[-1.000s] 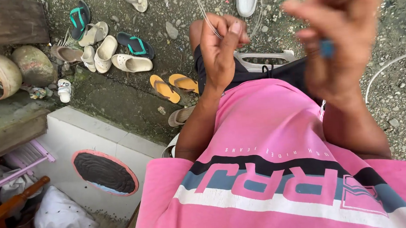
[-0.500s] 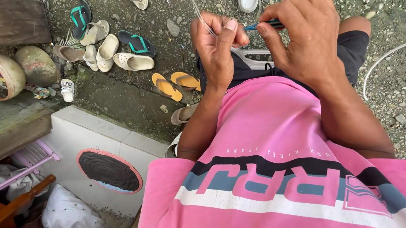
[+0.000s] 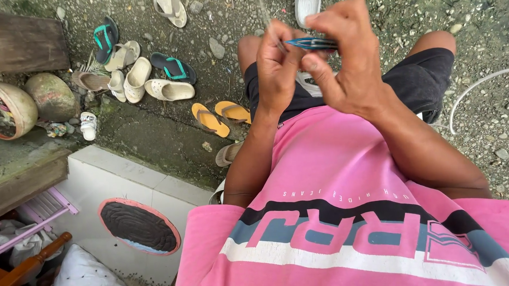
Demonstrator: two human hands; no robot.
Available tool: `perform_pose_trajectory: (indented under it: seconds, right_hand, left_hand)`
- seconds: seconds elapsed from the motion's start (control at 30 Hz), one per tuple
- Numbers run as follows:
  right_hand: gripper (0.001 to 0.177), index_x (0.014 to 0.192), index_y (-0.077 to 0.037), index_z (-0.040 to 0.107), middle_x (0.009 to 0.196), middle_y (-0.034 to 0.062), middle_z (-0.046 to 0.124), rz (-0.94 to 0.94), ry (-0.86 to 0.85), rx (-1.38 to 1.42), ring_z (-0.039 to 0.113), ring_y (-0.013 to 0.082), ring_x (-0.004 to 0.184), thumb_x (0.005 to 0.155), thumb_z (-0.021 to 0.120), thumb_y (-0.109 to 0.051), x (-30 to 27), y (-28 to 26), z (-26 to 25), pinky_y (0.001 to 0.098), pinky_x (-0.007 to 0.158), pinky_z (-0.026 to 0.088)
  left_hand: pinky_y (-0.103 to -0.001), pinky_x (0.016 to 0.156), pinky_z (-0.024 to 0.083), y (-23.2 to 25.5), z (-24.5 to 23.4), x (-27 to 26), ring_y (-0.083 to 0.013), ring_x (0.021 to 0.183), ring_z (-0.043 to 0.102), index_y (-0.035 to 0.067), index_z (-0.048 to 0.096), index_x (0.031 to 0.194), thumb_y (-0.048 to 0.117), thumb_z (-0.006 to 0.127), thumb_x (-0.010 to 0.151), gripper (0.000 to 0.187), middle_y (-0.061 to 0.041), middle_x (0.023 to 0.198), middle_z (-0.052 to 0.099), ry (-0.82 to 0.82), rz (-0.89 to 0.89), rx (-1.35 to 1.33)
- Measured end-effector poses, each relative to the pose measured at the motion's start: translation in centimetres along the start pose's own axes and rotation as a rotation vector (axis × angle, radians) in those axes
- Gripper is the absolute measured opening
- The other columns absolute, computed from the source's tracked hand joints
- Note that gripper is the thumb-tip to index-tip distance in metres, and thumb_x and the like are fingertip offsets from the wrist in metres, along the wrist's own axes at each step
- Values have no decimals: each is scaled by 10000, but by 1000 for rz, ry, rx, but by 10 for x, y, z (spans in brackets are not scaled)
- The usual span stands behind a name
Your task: A person is sitting on a stool outdoors, tying knots in a fishing line and using a lighter to seal the ends of the line.
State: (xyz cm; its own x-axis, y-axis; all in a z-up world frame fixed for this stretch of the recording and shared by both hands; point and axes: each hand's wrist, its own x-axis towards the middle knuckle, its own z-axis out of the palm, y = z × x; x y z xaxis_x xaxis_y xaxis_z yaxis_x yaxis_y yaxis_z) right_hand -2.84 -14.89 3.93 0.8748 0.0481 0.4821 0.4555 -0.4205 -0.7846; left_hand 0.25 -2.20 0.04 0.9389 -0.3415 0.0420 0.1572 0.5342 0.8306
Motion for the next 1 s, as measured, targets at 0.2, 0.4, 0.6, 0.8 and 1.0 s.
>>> perform_pose_trajectory:
  seconds: [0.2,0.4,0.6,0.8,1.0]
  right_hand:
    - [166,1075,-92,666,1024,140,387,-180,216,-235,434,294,883,1013,529,-162,10,0,13,418,715,370]
    - [238,1107,-31,605,861,93,591,-608,34,-234,537,223,744,930,642,-185,-19,-26,-5,355,624,394]
    - [307,1151,31,633,890,141,678,162,-125,-124,597,202,700,939,750,-157,-13,-35,-43,303,687,490]
    - [280,1019,1,525,835,104,648,442,-85,145,576,97,673,924,788,-7,-16,-12,-27,204,629,490]
    - [299,868,-41,499,809,81,599,358,107,131,516,105,651,951,784,-74,-30,5,-3,230,573,401]
  left_hand:
    - [-215,639,367,1,-2,8,-77,704,397,151,375,827,253,568,911,234,20,755,415,-41,100,215]
    - [-264,593,455,-3,13,4,-191,668,586,121,324,832,143,502,928,203,-153,721,584,55,119,156]
    - [-245,563,463,12,20,4,-166,662,607,125,332,799,198,489,937,221,-104,698,577,108,190,327]
    - [-277,585,465,19,27,5,-170,627,625,123,333,761,231,471,926,240,-66,674,524,142,282,643]
    - [-273,570,432,13,21,5,-155,623,529,125,324,761,199,486,914,235,-38,664,423,164,263,487]
